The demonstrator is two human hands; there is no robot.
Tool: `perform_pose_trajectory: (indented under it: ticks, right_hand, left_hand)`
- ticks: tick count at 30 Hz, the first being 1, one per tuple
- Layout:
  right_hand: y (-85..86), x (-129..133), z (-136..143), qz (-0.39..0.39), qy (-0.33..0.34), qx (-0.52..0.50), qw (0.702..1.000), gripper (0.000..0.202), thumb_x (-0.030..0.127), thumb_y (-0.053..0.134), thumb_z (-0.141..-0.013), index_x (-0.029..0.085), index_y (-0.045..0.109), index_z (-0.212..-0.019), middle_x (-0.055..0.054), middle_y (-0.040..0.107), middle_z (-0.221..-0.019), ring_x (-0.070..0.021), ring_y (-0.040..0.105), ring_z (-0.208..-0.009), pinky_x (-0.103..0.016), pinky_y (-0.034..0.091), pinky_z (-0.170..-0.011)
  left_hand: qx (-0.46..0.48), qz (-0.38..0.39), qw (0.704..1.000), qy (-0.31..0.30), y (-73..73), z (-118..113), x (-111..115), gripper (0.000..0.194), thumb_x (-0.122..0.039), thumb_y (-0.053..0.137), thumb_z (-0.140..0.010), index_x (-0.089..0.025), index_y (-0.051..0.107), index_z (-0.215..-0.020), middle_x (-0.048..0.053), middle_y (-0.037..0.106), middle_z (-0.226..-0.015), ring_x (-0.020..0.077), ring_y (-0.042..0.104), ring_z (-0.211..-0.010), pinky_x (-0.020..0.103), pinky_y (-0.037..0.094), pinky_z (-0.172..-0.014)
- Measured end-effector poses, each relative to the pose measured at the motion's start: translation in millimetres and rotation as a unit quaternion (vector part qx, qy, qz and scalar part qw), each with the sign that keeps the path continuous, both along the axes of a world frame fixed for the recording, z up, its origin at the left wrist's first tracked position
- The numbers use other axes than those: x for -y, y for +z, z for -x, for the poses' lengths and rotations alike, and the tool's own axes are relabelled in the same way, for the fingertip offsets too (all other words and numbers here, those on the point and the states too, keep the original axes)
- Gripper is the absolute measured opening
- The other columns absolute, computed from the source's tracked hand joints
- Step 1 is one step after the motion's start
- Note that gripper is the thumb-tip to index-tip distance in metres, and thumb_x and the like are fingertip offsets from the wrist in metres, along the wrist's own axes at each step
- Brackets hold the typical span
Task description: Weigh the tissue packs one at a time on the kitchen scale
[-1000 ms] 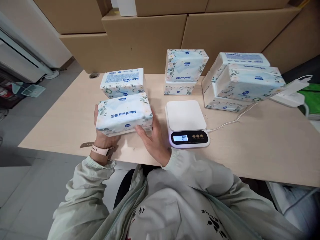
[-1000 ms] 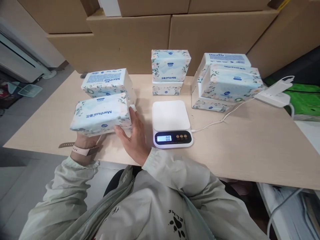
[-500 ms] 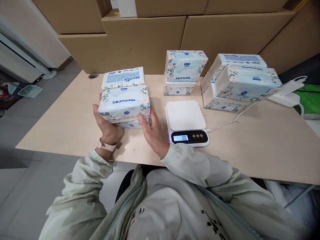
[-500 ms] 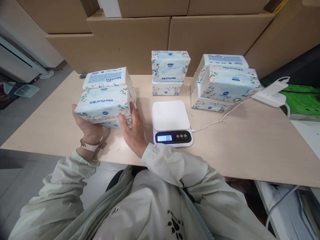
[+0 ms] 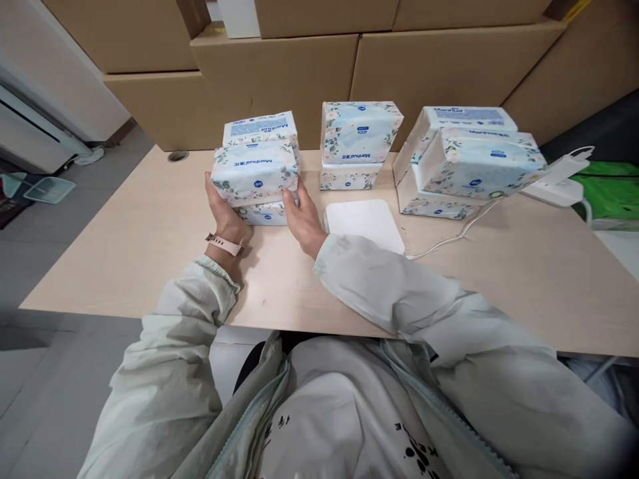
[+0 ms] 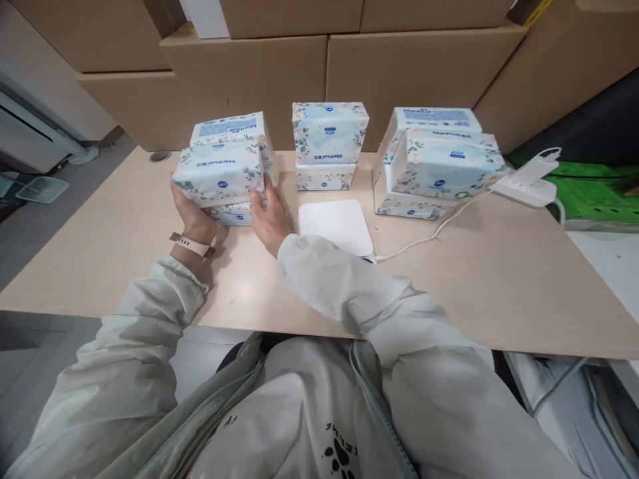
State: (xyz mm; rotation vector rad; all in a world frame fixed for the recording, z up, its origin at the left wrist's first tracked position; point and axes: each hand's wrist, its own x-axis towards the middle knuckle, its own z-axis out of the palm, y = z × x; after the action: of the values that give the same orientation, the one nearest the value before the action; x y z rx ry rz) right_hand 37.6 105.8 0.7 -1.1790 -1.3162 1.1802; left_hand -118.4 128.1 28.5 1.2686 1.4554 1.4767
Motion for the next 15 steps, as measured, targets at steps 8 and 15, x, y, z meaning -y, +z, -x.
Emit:
perform_pose_trajectory:
  ticks: [8,15]
  right_hand:
    - [35.9,-14.9,-26.9,0.091,0.037,-0.011,0.995,0.076,0.039,0.059,-0.104,0.024,0.033,-0.174,-0.006,0.046,-0.178,-0.0258,0.044,-0.166,-0.053,0.036,-0.139]
    - [40.5,16.8,-152.7,-0.161,-0.049,0.037,0.985,0.068,0.065,0.062,-0.101,0.035,0.052,-0.161,-0.002,0.051,-0.175,-0.0302,0.043,-0.167,-0.057,0.033,-0.14]
  left_hand:
    - [-0.07,-0.017,0.994,0.077,-2.8,0.5,-23.5,0.13,-0.088,-0.039,-0.074,-0.018,0.056,-0.128,-0.019,0.075,-0.139,0.0117,0.023,-0.171,0.037,0.039,-0.122]
    - [-0.118,-0.284,0.948,0.082,17.3,-40.4,75.4,0.056,-0.066,0.032,-0.11,-0.043,0.048,-0.158,-0.016,0.047,-0.174,0.026,0.027,-0.173,0.056,0.023,-0.14]
